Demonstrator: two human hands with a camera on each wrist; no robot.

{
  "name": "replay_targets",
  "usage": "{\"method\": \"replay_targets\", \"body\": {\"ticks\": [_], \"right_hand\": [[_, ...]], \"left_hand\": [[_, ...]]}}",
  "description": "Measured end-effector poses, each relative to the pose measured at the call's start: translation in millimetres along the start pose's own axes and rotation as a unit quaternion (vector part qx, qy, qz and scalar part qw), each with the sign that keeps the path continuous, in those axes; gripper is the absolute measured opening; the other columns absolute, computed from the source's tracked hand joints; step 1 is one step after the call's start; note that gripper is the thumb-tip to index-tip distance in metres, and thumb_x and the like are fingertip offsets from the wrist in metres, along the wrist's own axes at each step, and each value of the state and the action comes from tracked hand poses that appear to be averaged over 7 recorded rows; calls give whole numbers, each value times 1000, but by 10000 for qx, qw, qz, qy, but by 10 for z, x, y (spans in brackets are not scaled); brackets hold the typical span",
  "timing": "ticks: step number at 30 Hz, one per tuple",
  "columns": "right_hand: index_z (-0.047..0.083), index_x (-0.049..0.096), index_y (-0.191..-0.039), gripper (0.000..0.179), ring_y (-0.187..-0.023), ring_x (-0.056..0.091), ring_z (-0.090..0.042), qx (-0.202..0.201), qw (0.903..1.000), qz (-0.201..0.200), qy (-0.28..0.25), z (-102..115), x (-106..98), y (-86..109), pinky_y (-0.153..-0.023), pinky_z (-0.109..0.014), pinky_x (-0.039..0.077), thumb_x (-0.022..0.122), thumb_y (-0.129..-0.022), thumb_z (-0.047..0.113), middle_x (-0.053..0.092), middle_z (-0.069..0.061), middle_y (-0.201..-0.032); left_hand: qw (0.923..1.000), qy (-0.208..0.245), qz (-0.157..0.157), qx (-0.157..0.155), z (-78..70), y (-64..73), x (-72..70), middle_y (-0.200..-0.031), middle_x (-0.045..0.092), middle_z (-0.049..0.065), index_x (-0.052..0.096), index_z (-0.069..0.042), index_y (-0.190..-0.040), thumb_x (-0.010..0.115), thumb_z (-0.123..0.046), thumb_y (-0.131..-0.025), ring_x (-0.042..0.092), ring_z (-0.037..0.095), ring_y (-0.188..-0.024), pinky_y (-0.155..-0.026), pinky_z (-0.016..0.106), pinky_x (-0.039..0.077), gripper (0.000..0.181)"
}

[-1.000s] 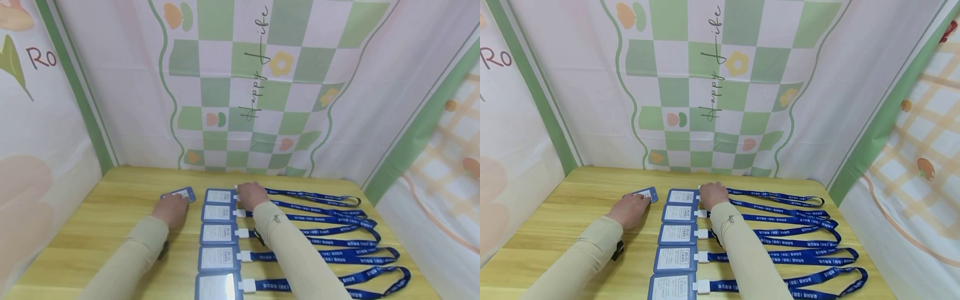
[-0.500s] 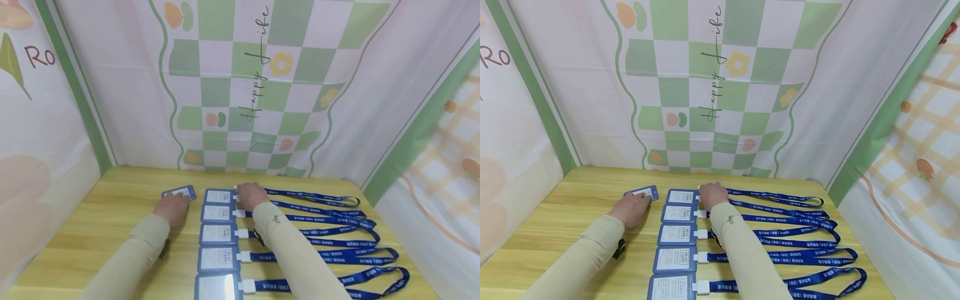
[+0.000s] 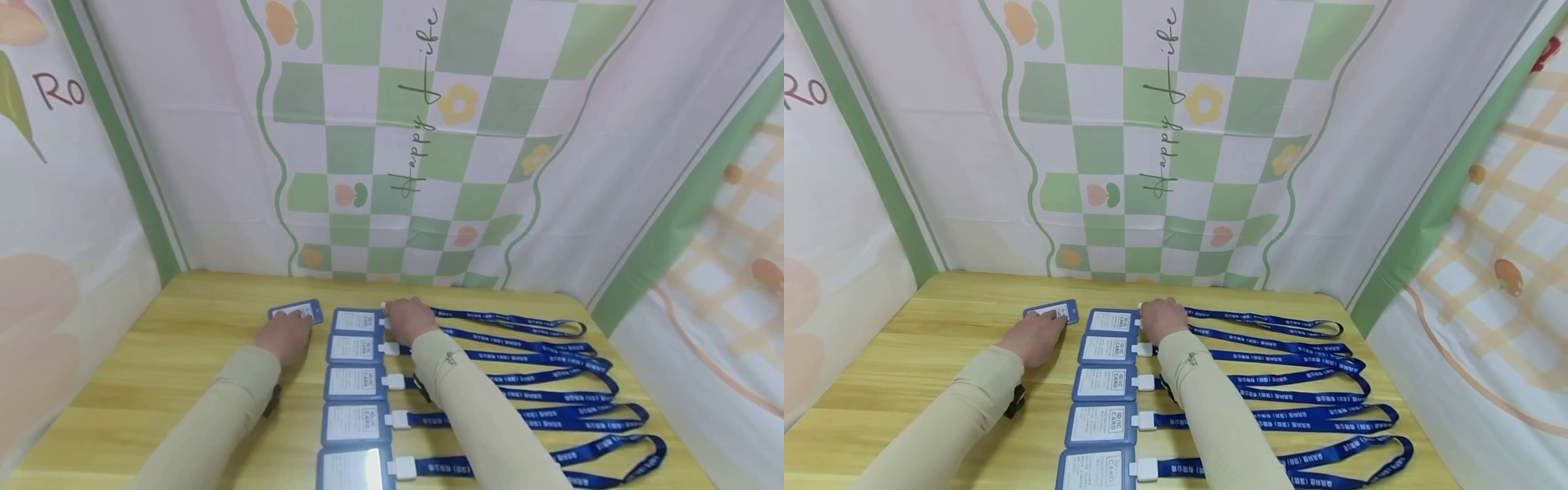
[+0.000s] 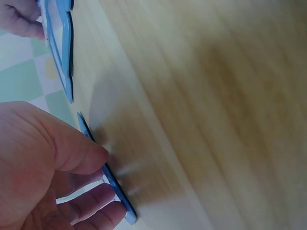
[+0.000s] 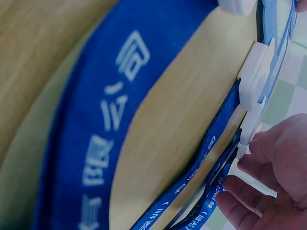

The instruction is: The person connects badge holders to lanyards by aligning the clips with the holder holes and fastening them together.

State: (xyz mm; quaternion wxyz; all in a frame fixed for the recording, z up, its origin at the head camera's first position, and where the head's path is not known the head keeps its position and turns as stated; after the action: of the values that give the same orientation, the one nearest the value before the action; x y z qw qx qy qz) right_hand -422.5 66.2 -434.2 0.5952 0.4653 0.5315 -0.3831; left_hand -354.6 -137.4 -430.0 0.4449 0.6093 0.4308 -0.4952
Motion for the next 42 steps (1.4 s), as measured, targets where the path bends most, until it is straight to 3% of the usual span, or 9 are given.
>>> {"method": "replay_targets", "body": {"ticks": [16, 42], "right_hand": [[18, 70, -129, 26, -113, 67, -29, -75, 9999, -17, 73, 46, -33, 18, -100, -48, 59, 61, -105, 21, 74, -5, -121], [19, 70, -130, 27, -115, 66, -29, 6, 10000, -47, 57, 9, -10, 11, -100, -49, 58, 62, -104, 21, 73, -6, -122]], "left_hand": [[10000, 50, 31, 64, 14, -91, -28, -131, 63, 30, 62, 4, -131, 61, -7, -99, 59, 49, -124, -110, 63, 49, 34], [9994, 273, 199, -65, 5, -284, 37, -153, 50, 29, 57, 1, -143, 55, -10, -104, 47, 50, -142, -120, 64, 37, 40]]}}
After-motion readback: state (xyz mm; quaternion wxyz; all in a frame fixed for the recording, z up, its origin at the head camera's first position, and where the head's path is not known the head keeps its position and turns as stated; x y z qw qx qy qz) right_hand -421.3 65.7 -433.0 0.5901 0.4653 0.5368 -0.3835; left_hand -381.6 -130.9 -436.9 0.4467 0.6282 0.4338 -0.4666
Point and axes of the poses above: each hand's wrist, its own y-axis away from the middle knuckle, its own x-axis out of the palm, z = x × y, the point moved 10 cm from there along -y, towards the middle knuckle
